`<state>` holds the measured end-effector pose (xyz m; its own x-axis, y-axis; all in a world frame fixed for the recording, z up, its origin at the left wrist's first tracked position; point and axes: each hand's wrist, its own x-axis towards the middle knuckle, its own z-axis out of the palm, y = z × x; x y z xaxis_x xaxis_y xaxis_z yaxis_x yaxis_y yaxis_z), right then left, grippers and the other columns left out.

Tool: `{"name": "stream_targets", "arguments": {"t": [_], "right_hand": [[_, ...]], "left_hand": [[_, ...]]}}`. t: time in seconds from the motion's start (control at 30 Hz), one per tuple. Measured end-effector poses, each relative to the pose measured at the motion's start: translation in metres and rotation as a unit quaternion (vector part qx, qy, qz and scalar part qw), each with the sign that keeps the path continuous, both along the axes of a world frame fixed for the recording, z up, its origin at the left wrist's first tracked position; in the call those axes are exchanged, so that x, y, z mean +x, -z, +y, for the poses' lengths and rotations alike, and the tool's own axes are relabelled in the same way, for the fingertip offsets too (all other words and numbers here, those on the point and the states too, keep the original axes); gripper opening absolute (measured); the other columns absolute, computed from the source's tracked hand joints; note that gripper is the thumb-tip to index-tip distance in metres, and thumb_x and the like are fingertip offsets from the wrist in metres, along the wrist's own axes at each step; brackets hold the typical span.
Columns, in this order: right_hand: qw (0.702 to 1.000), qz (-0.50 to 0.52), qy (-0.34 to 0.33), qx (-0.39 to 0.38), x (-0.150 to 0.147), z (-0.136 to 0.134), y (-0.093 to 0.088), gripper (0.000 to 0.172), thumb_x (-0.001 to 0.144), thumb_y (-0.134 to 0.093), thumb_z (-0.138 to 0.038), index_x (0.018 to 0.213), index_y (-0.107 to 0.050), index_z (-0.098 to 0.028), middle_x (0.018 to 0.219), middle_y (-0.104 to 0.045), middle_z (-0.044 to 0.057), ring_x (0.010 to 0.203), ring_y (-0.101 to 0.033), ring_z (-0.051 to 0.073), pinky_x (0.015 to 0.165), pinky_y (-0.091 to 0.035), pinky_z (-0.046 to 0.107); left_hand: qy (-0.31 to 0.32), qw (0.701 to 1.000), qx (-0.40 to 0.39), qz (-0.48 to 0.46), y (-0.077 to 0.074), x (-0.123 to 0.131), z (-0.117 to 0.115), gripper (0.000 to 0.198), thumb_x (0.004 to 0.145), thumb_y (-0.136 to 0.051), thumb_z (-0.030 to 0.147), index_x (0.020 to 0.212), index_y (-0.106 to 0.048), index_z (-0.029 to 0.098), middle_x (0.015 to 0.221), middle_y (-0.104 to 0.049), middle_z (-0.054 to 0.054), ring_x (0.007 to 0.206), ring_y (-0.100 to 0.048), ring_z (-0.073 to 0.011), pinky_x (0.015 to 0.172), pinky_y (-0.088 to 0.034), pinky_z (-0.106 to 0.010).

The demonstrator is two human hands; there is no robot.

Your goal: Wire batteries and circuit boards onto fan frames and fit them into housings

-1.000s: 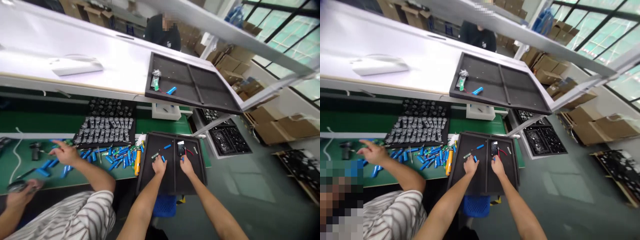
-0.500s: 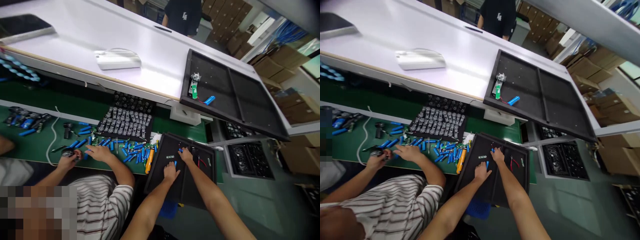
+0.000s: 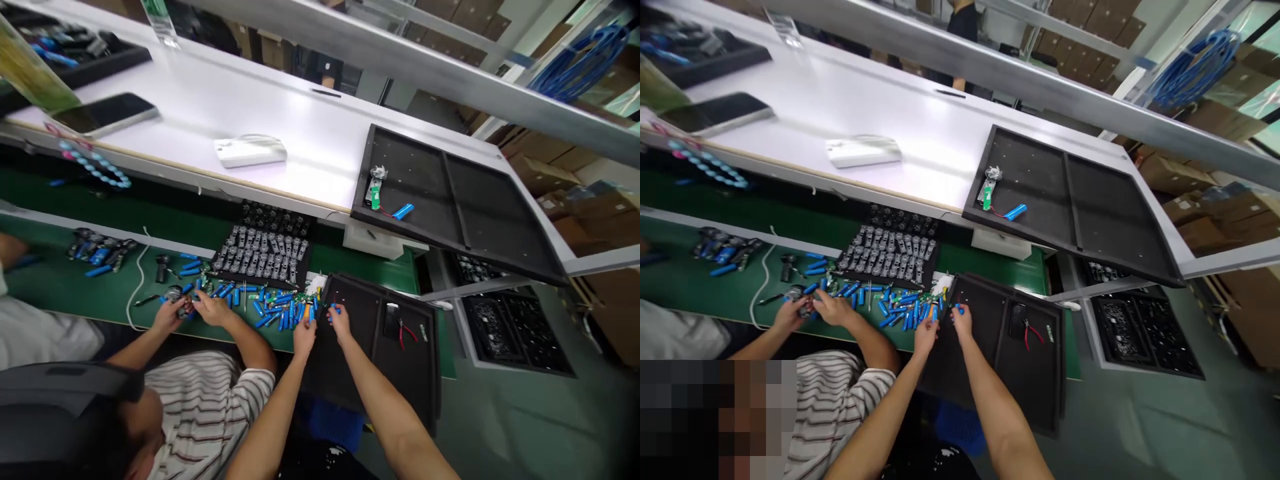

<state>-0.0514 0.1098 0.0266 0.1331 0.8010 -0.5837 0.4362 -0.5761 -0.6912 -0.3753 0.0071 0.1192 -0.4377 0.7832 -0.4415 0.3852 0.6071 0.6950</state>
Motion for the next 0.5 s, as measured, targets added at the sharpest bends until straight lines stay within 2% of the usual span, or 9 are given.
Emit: {"name": "stream_targets", "arguments": {"t": [0.07, 0.13, 0.17, 0.23, 0.3, 0.37, 0.43, 0.47, 0.5], "right_hand": [[0.999, 0.048, -0.010, -0.008, -0.045, 0.003, 0.007, 0.034, 0.102, -0.066, -0.036, 0.129, -0.063, -0.016, 0.124, -0.067, 0.010, 0.103, -0.070, 0.022, 0.087, -0.062, 0.042], [0.996, 0.081, -0.017, -0.014, -0.081, 0.006, 0.013, 0.035, 0.101, -0.066, -0.036, 0.130, -0.062, -0.016, 0.127, -0.066, 0.010, 0.106, -0.069, 0.023, 0.089, -0.061, 0.044], [0.995, 0.092, -0.019, -0.015, -0.094, 0.008, 0.015, 0.035, 0.101, -0.066, -0.036, 0.130, -0.062, -0.017, 0.128, -0.066, 0.010, 0.107, -0.069, 0.024, 0.091, -0.061, 0.044], [0.994, 0.111, -0.020, -0.014, -0.109, 0.011, 0.018, 0.035, 0.101, -0.066, -0.037, 0.130, -0.063, -0.017, 0.130, -0.065, 0.010, 0.109, -0.068, 0.024, 0.092, -0.060, 0.045], [0.992, 0.122, -0.017, -0.006, -0.107, 0.014, 0.021, 0.035, 0.101, -0.067, -0.037, 0.130, -0.063, -0.017, 0.129, -0.066, 0.010, 0.109, -0.068, 0.024, 0.092, -0.061, 0.045], [0.992, 0.125, -0.010, 0.009, -0.088, 0.015, 0.021, 0.034, 0.101, -0.066, -0.037, 0.128, -0.064, -0.017, 0.127, -0.066, 0.010, 0.107, -0.069, 0.024, 0.091, -0.061, 0.044], [0.993, 0.116, 0.003, 0.030, -0.051, 0.013, 0.017, 0.033, 0.101, -0.066, -0.036, 0.127, -0.064, -0.016, 0.126, -0.067, 0.010, 0.105, -0.069, 0.023, 0.089, -0.061, 0.043], [0.994, 0.105, 0.013, 0.041, -0.026, 0.012, 0.014, 0.033, 0.101, -0.066, -0.036, 0.127, -0.064, -0.016, 0.125, -0.067, 0.009, 0.104, -0.069, 0.023, 0.088, -0.062, 0.042], [0.994, 0.088, 0.027, 0.052, 0.003, 0.011, 0.009, 0.033, 0.101, -0.067, -0.036, 0.127, -0.064, -0.016, 0.124, -0.068, 0.009, 0.103, -0.070, 0.022, 0.088, -0.062, 0.042]], "left_hand": [[-0.064, 0.998, 0.015, 0.022, -0.018, -0.070, -0.003, 0.037, 0.100, -0.066, 0.039, 0.131, -0.064, 0.019, 0.133, -0.065, -0.010, 0.113, -0.067, -0.0269, 0.094, -0.060, -0.046], [-0.111, 0.993, 0.019, 0.031, -0.028, -0.115, -0.002, 0.038, 0.099, -0.067, 0.039, 0.129, -0.064, 0.016, 0.129, -0.066, -0.009, 0.112, -0.068, -0.0281, 0.092, -0.061, -0.046], [-0.127, 0.991, 0.020, 0.031, -0.029, -0.127, 0.000, 0.039, 0.099, -0.067, 0.040, 0.129, -0.064, 0.016, 0.128, -0.067, -0.009, 0.111, -0.068, -0.0279, 0.091, -0.061, -0.046], [-0.145, 0.989, 0.022, 0.028, -0.024, -0.132, 0.003, 0.038, 0.099, -0.066, 0.040, 0.129, -0.064, 0.016, 0.128, -0.067, -0.009, 0.109, -0.068, -0.0270, 0.091, -0.061, -0.045], [-0.145, 0.989, 0.030, 0.026, -0.010, -0.114, 0.008, 0.038, 0.099, -0.067, 0.040, 0.129, -0.064, 0.017, 0.129, -0.066, -0.009, 0.112, -0.068, -0.0281, 0.092, -0.061, -0.045], [-0.138, 0.989, 0.043, 0.027, 0.009, -0.080, 0.013, 0.038, 0.098, -0.068, 0.039, 0.129, -0.065, 0.017, 0.131, -0.065, -0.008, 0.115, -0.067, -0.0301, 0.094, -0.060, -0.046], [-0.123, 0.991, 0.053, 0.022, 0.031, -0.034, 0.019, 0.039, 0.099, -0.066, 0.037, 0.132, -0.063, 0.016, 0.133, -0.064, -0.013, 0.114, -0.067, -0.0276, 0.093, -0.060, -0.048], [-0.117, 0.991, 0.057, 0.019, 0.042, -0.010, 0.022, 0.039, 0.099, -0.067, 0.037, 0.132, -0.062, 0.017, 0.133, -0.065, -0.012, 0.114, -0.067, -0.0262, 0.094, -0.060, -0.047], [-0.114, 0.991, 0.062, 0.018, 0.053, 0.015, 0.025, 0.038, 0.098, -0.069, 0.038, 0.131, -0.064, 0.019, 0.132, -0.065, -0.009, 0.116, -0.067, -0.0283, 0.094, -0.060, -0.044]]}}
